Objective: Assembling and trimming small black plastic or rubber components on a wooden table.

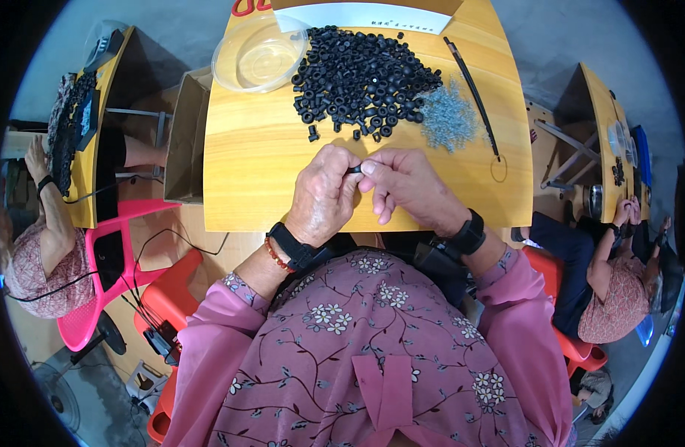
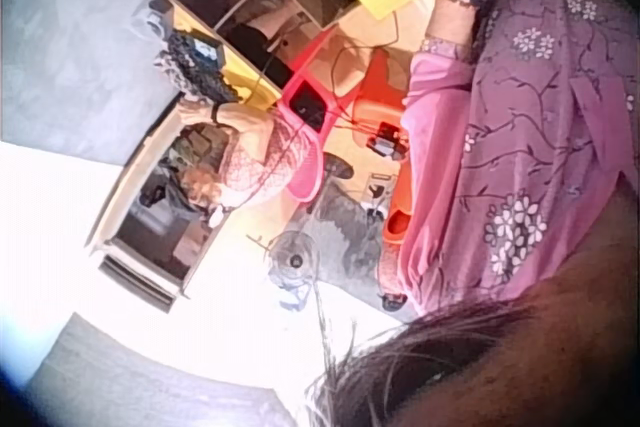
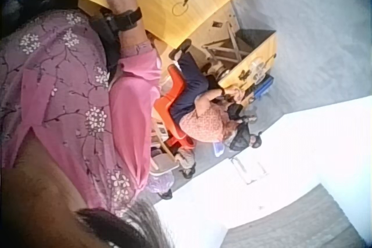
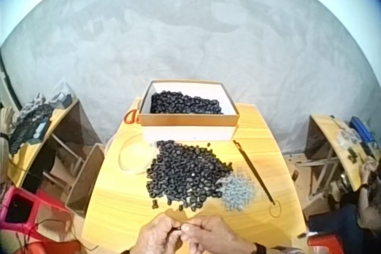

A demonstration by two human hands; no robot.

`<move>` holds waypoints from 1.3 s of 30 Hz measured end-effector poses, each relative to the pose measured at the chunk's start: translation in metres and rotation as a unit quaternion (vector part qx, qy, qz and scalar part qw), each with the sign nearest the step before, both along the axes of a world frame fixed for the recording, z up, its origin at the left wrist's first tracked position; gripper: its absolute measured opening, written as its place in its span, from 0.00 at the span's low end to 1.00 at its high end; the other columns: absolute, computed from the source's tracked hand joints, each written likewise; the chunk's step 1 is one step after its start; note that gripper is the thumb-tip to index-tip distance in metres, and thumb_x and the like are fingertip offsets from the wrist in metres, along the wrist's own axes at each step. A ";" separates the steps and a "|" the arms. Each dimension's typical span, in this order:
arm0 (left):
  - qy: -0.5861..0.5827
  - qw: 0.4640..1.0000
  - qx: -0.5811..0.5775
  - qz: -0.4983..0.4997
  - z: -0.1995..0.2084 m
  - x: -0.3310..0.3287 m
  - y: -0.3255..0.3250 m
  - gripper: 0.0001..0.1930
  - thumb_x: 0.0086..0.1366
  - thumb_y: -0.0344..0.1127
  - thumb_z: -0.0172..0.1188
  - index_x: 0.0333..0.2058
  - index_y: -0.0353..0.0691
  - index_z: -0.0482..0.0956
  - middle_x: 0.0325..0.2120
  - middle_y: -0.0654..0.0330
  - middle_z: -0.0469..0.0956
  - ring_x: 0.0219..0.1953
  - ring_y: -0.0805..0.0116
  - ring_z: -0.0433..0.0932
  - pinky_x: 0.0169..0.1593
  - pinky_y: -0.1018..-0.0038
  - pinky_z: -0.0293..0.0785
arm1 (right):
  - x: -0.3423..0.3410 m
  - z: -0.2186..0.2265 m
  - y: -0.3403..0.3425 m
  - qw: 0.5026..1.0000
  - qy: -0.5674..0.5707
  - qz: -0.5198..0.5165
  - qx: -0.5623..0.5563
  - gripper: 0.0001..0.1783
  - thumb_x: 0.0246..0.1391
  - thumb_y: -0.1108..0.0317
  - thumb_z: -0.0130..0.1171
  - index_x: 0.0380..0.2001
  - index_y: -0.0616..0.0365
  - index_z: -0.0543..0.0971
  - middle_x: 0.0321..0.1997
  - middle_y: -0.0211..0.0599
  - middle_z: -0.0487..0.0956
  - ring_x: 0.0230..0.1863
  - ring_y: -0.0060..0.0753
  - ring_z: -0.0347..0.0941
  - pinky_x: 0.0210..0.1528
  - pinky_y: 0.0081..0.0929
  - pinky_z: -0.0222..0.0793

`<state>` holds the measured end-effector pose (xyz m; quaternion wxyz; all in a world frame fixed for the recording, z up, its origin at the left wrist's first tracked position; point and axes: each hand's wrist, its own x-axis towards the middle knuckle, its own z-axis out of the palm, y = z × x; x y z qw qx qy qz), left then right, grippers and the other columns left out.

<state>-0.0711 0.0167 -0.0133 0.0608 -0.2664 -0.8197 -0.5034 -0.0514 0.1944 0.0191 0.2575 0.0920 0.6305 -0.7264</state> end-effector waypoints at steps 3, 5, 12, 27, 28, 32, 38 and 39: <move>-0.018 1.000 0.023 0.004 -0.003 0.000 -0.001 0.08 0.58 0.19 0.62 0.33 0.36 0.73 0.25 0.58 0.74 0.25 0.66 0.75 0.30 0.73 0.72 | 0.003 -0.001 0.000 1.000 -0.002 -0.008 -0.030 0.15 0.62 0.66 0.55 0.40 0.71 0.76 0.33 0.36 0.77 0.19 0.20 0.74 0.20 0.18 0.76; -0.037 0.998 0.045 0.004 -0.006 0.000 -0.004 0.07 0.60 0.20 0.61 0.34 0.36 0.73 0.25 0.60 0.76 0.25 0.69 0.75 0.30 0.74 0.72 | 0.007 -0.002 -0.003 0.999 0.009 -0.022 -0.045 0.14 0.61 0.67 0.56 0.40 0.71 0.76 0.32 0.36 0.78 0.20 0.19 0.75 0.20 0.18 0.76; -0.347 0.892 0.289 -0.014 0.002 -0.003 -0.010 0.03 0.66 0.24 0.59 0.37 0.36 0.75 0.28 0.63 0.78 0.26 0.77 0.77 0.26 0.83 0.72 | 0.003 -0.006 -0.015 0.993 0.106 -0.060 -0.002 0.09 0.59 0.71 0.60 0.36 0.68 0.79 0.26 0.32 0.78 0.21 0.15 0.73 0.19 0.17 0.74; -0.551 0.646 0.529 0.013 0.010 0.017 -0.006 0.04 0.69 0.29 0.55 0.40 0.37 0.76 0.30 0.60 0.79 0.30 0.70 0.78 0.32 0.76 0.75 | 0.017 -0.008 -0.021 0.965 0.222 -0.099 0.102 0.03 0.56 0.76 0.59 0.32 0.64 0.78 0.27 0.30 0.77 0.29 0.16 0.73 0.32 0.19 0.71; -0.552 0.647 0.526 0.014 0.010 0.017 -0.007 0.04 0.69 0.29 0.55 0.40 0.37 0.76 0.31 0.60 0.78 0.30 0.70 0.77 0.33 0.77 0.75 | 0.018 -0.006 -0.022 0.965 0.221 -0.100 0.104 0.03 0.56 0.75 0.59 0.33 0.64 0.78 0.27 0.29 0.77 0.30 0.15 0.72 0.31 0.19 0.70; -0.536 0.624 0.564 0.080 0.018 0.006 -0.009 0.04 0.68 0.30 0.56 0.39 0.39 0.77 0.27 0.60 0.79 0.27 0.70 0.78 0.29 0.77 0.73 | 0.007 -0.005 -0.016 0.953 0.228 -0.090 0.180 0.04 0.54 0.74 0.61 0.30 0.62 0.78 0.25 0.33 0.77 0.28 0.24 0.75 0.30 0.25 0.71; -0.579 0.559 0.594 0.014 0.011 0.007 -0.021 0.10 0.69 0.36 0.55 0.41 0.35 0.76 0.30 0.59 0.79 0.29 0.69 0.76 0.32 0.77 0.73 | -0.001 -0.006 -0.003 0.834 0.377 0.023 0.402 0.07 0.53 0.70 0.60 0.29 0.61 0.73 0.30 0.47 0.75 0.32 0.57 0.74 0.33 0.47 0.69; -0.585 0.544 0.601 0.009 0.012 0.008 -0.021 0.12 0.69 0.37 0.54 0.43 0.32 0.75 0.31 0.57 0.78 0.30 0.68 0.75 0.32 0.77 0.73 | -0.001 -0.004 -0.003 0.809 0.386 0.042 0.442 0.07 0.54 0.69 0.59 0.31 0.61 0.72 0.31 0.47 0.75 0.33 0.56 0.74 0.33 0.48 0.69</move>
